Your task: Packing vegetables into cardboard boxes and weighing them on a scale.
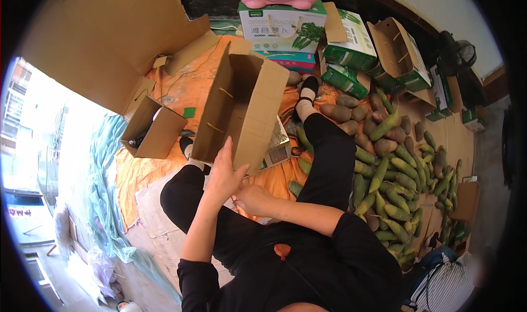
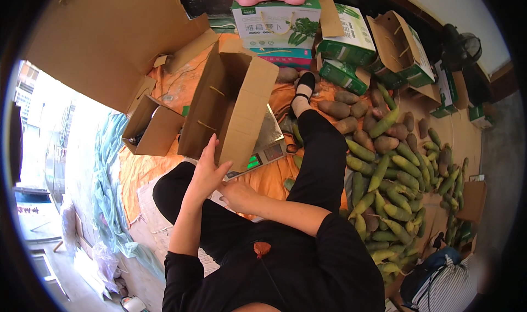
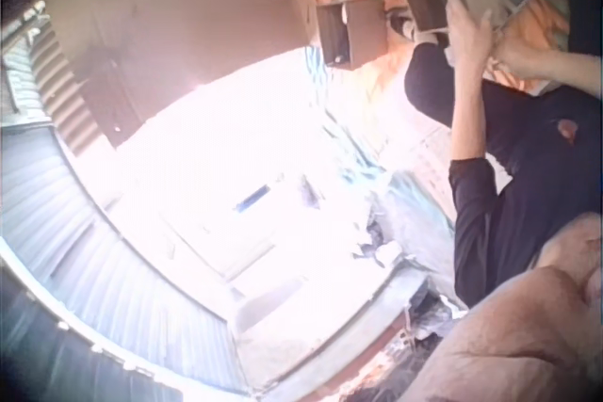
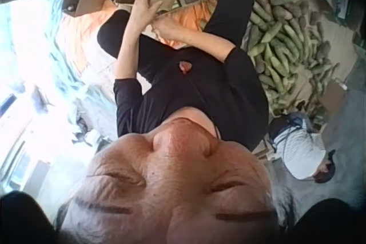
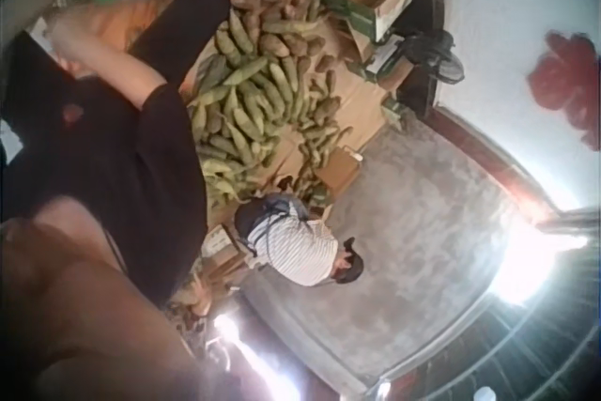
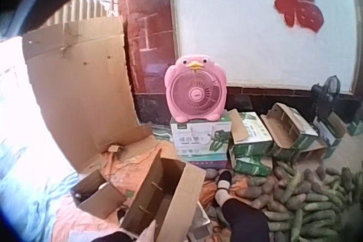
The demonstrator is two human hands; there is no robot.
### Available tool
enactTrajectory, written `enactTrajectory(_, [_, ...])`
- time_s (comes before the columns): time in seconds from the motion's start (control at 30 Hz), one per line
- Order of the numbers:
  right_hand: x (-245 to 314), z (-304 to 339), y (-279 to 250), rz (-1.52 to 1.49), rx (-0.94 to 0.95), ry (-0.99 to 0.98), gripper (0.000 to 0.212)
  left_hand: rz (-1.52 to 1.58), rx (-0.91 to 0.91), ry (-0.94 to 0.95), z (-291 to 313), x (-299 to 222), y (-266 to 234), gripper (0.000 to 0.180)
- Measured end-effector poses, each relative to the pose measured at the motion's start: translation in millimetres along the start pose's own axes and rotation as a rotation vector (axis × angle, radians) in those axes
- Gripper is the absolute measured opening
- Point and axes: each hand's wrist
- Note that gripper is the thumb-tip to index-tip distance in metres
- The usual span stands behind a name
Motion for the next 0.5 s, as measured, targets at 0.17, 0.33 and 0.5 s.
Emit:
enactTrajectory(0.17, [3.3,23.8,-20.3,-0.160,0.125,-0.042,0.052,-0.149,0.094,-0.024,-30.9,9.9,24.3,0.079])
enactTrajectory(0.33, [-15.1,49.4,-58.3,-0.270,-0.079,-0.130,0.033,-0.158,0.169,-0.072,-52.7,25.5,35.9,0.060])
enactTrajectory(0.5, [-14.5,92.5,-154.6,-0.253,-0.467,-0.002,0.029,-0.155,0.169,-0.036,-48.0,40.5,21.8,0.054])
Point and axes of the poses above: each hand's wrist, its own z-axis away from the middle knuckle, its own y-axis out of the palm, x = y × z, and after that the axes turned 11 degrees about -z, right-handed
